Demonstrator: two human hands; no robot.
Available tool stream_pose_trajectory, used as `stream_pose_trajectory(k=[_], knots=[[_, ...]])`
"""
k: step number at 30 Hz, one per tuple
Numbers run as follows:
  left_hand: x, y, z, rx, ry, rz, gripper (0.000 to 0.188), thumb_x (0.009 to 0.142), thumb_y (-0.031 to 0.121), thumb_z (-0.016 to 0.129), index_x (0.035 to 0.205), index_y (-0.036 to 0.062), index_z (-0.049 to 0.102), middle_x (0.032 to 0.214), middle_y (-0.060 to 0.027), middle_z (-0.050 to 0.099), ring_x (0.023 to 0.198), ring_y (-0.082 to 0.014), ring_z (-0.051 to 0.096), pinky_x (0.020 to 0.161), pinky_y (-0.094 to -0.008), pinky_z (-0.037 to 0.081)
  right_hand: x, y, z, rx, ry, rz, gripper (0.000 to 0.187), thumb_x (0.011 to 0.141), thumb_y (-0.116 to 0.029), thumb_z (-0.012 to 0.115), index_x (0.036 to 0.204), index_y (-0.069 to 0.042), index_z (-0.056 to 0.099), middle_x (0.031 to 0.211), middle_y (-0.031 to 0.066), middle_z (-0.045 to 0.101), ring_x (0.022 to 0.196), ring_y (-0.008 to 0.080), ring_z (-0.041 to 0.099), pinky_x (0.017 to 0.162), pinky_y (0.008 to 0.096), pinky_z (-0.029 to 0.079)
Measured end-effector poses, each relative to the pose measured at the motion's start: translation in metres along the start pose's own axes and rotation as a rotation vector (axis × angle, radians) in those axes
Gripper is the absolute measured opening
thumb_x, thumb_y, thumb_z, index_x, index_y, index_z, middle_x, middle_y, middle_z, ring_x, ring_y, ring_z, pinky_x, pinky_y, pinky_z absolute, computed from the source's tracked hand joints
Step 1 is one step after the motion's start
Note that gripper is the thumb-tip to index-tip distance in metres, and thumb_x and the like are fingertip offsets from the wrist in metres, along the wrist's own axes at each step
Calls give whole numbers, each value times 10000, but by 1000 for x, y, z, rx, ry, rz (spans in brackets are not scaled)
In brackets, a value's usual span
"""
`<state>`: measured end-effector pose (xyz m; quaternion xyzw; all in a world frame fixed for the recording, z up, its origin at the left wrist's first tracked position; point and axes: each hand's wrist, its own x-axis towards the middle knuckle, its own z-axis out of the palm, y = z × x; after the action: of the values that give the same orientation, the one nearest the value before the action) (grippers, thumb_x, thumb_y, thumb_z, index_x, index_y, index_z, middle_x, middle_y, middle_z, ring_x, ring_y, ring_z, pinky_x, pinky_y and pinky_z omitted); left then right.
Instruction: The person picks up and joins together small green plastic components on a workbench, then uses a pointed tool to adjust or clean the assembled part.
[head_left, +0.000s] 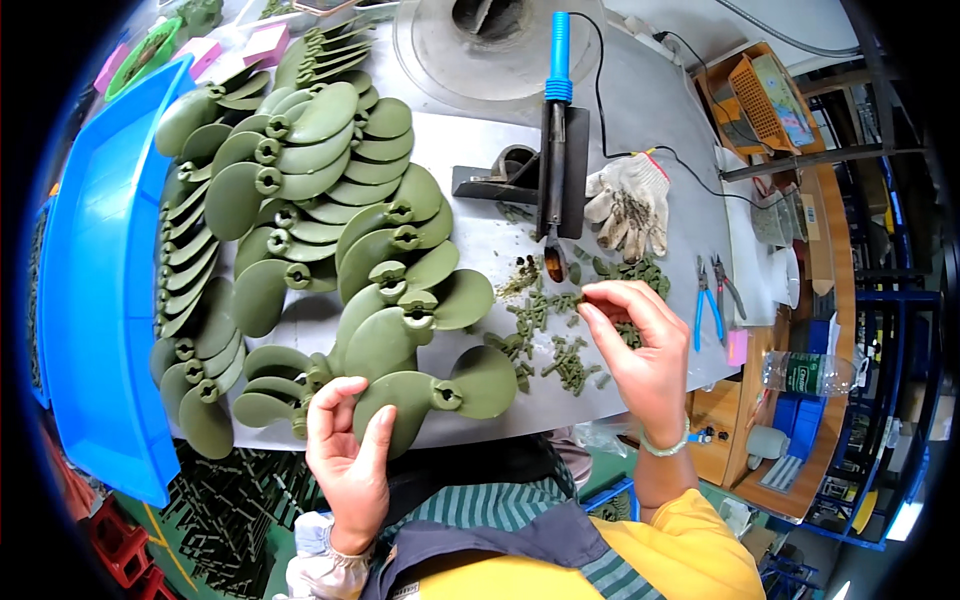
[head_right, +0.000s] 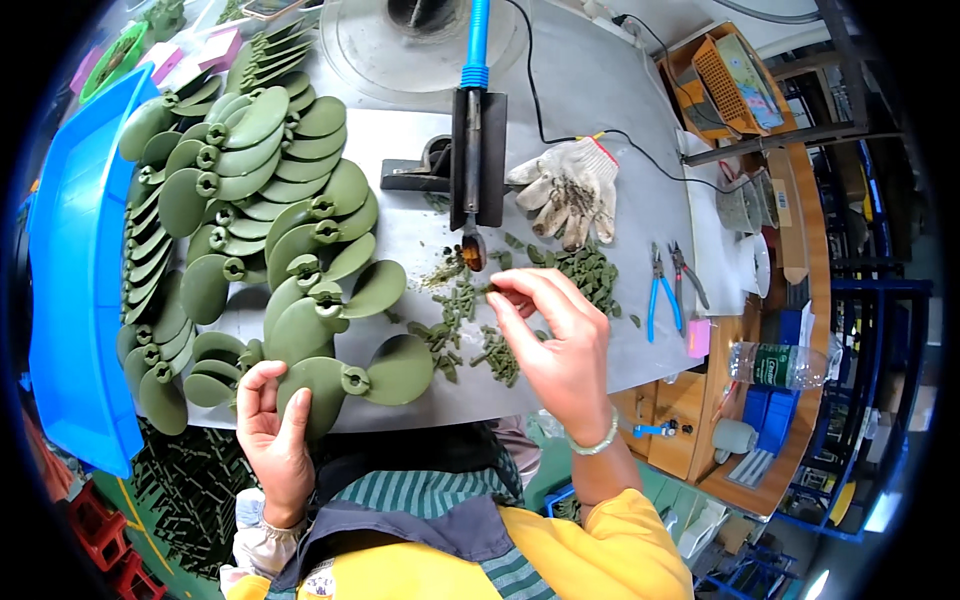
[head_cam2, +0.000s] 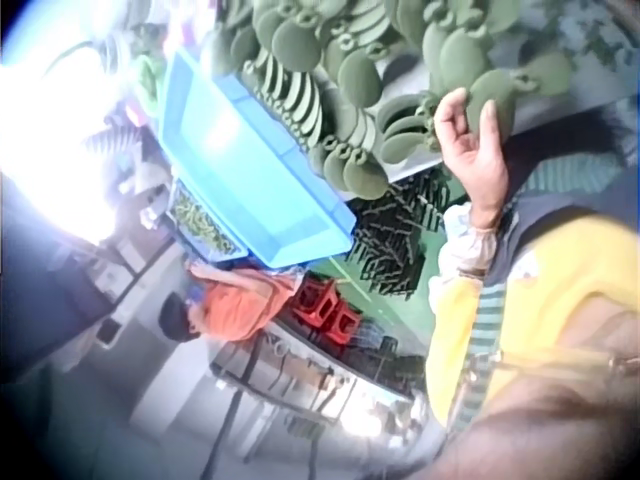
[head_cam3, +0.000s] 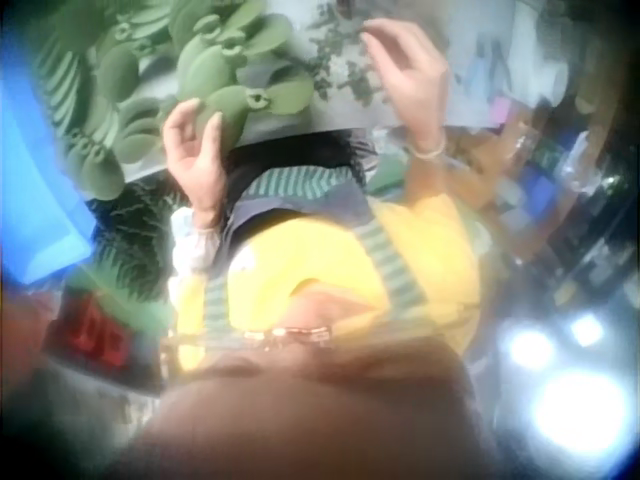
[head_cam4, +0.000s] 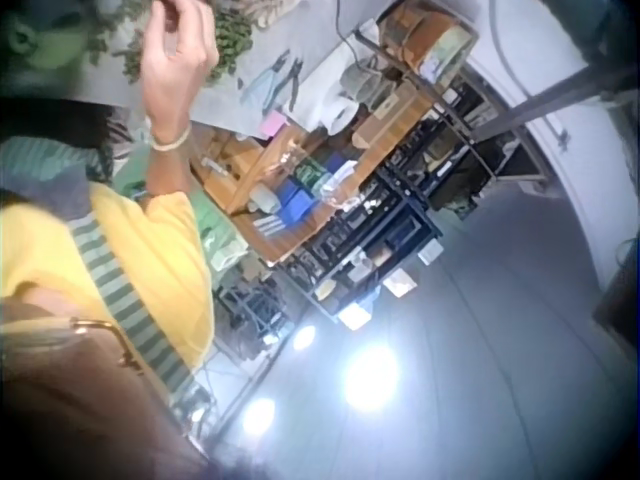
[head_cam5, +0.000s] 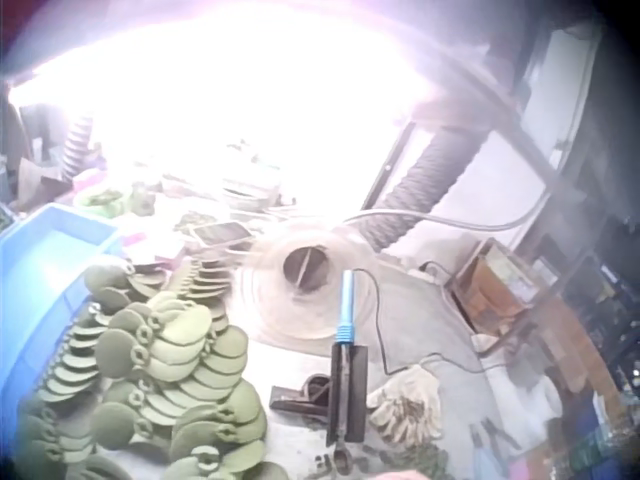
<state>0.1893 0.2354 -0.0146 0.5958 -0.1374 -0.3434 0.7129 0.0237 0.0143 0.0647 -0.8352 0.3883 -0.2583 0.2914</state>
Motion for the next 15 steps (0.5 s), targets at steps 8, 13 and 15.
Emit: stream_pose_trajectory(k=[8, 13, 15], knots=[[5, -1, 16, -58, 39, -10, 414, 953, -104, 600, 1340, -27, 476, 1346, -149, 567, 1165, -172, 587, 1011, -293, 476, 26, 7, 14, -353, -12, -207, 163, 822, -18, 748, 974, -1, 691, 916, 107, 592, 868, 299, 593, 770, 402, 488], [6, -6, 18, -27, 38, 5, 416, 953, -107, 596, 1342, -28, 473, 1350, -152, 566, 1164, -176, 589, 1011, -294, 476, 35, 8, 18, -400, -64, -211, 142, 829, -30, 740, 960, -3, 692, 890, 112, 577, 854, 296, 585, 771, 406, 486], [7, -4, 20, -32, 34, -3, 418, 953, -109, 592, 1344, -29, 469, 1348, -151, 569, 1164, -176, 589, 1011, -293, 474, 37, 8, 19, -416, -86, -208, 137, 830, -34, 737, 956, -4, 693, 884, 113, 572, 852, 295, 582, 774, 408, 485]])
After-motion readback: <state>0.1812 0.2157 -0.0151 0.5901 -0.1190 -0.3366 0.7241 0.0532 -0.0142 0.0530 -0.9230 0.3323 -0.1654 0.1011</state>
